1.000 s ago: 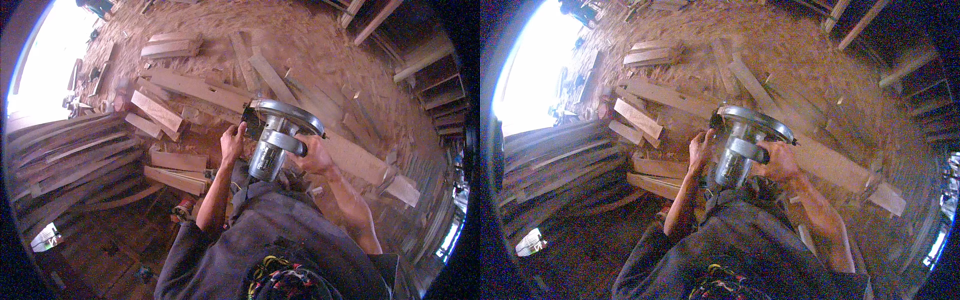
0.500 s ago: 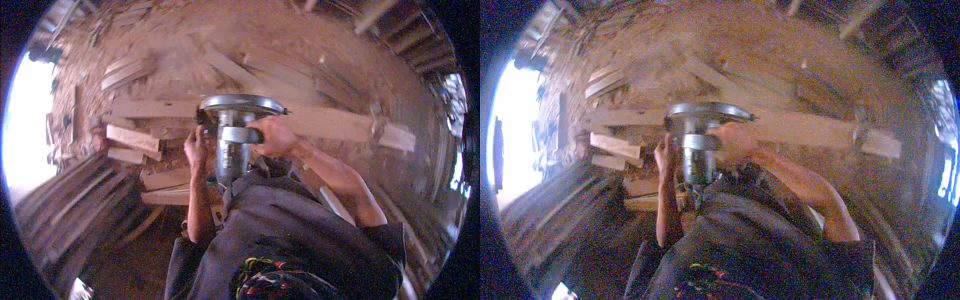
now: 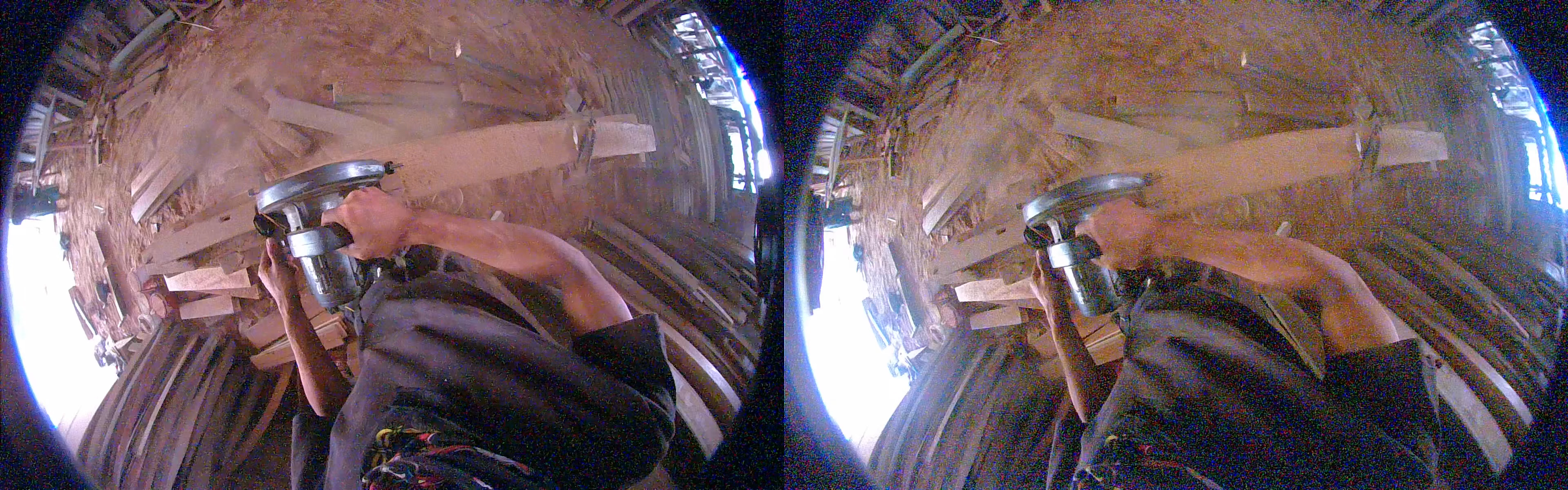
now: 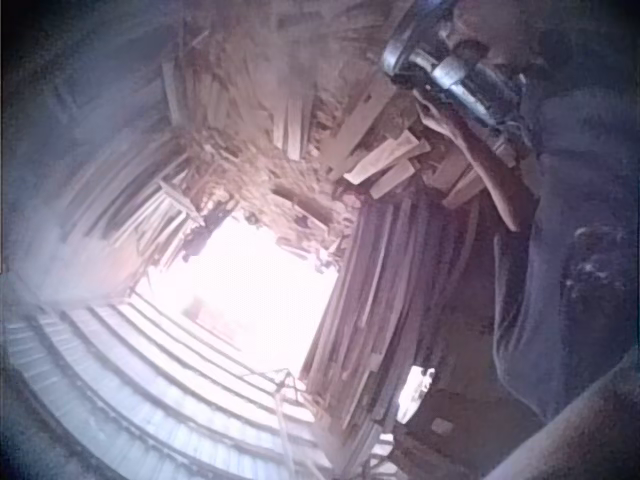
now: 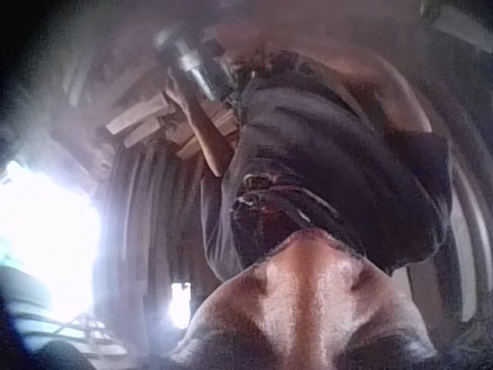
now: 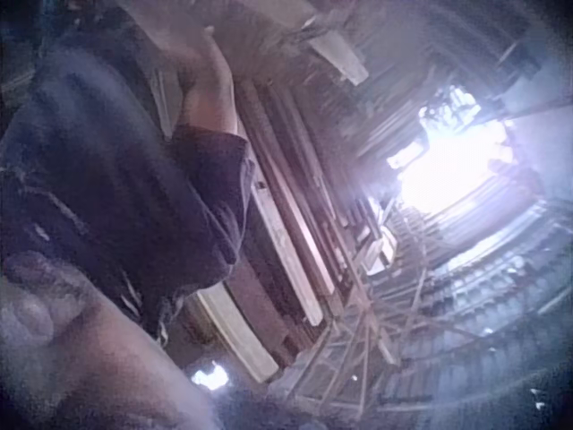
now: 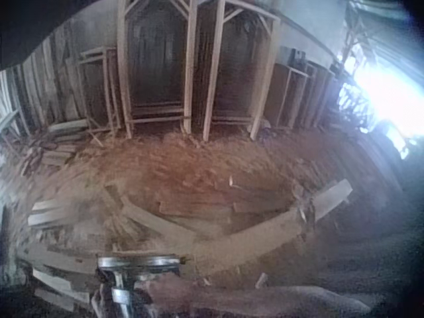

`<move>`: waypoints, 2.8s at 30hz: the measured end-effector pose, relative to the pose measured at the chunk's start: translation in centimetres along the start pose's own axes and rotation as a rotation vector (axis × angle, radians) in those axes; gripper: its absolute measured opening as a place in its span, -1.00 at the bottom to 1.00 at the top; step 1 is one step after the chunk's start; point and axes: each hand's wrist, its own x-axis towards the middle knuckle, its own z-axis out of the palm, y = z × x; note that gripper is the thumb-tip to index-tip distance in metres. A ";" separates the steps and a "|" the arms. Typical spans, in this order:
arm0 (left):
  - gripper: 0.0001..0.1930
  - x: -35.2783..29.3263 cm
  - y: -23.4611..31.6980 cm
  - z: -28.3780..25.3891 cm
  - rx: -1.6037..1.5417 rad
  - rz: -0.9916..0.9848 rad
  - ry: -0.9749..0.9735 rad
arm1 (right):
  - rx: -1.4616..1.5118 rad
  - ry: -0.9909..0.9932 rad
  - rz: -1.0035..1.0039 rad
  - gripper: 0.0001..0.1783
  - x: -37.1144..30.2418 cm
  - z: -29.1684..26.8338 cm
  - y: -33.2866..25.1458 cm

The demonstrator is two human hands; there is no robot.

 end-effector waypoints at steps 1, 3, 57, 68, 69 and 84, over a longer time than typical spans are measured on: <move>-0.48 0.1 -0.3 0.1 0.009 0.011 0.011 | -0.005 -0.011 -0.001 -0.50 0.0 0.0 0.1; -0.48 0.2 -0.4 0.2 -0.007 0.044 0.014 | 0.011 0.002 -0.010 -0.50 0.0 -0.1 -0.1; -0.36 2.2 -2.4 -0.6 0.184 0.106 0.017 | 0.034 0.015 -0.028 -0.46 1.0 1.5 1.4; -0.54 2.2 -2.7 -0.2 -0.016 -0.087 -0.014 | 0.054 -0.069 -0.017 -0.49 1.4 1.3 2.3; -0.52 2.4 -2.7 -0.3 0.083 -0.009 -0.015 | 0.020 0.021 -0.071 -0.51 1.1 2.4 4.0; -0.29 2.0 -0.6 -0.2 0.196 -0.017 -0.004 | -0.016 0.009 0.163 -0.59 1.2 0.9 2.5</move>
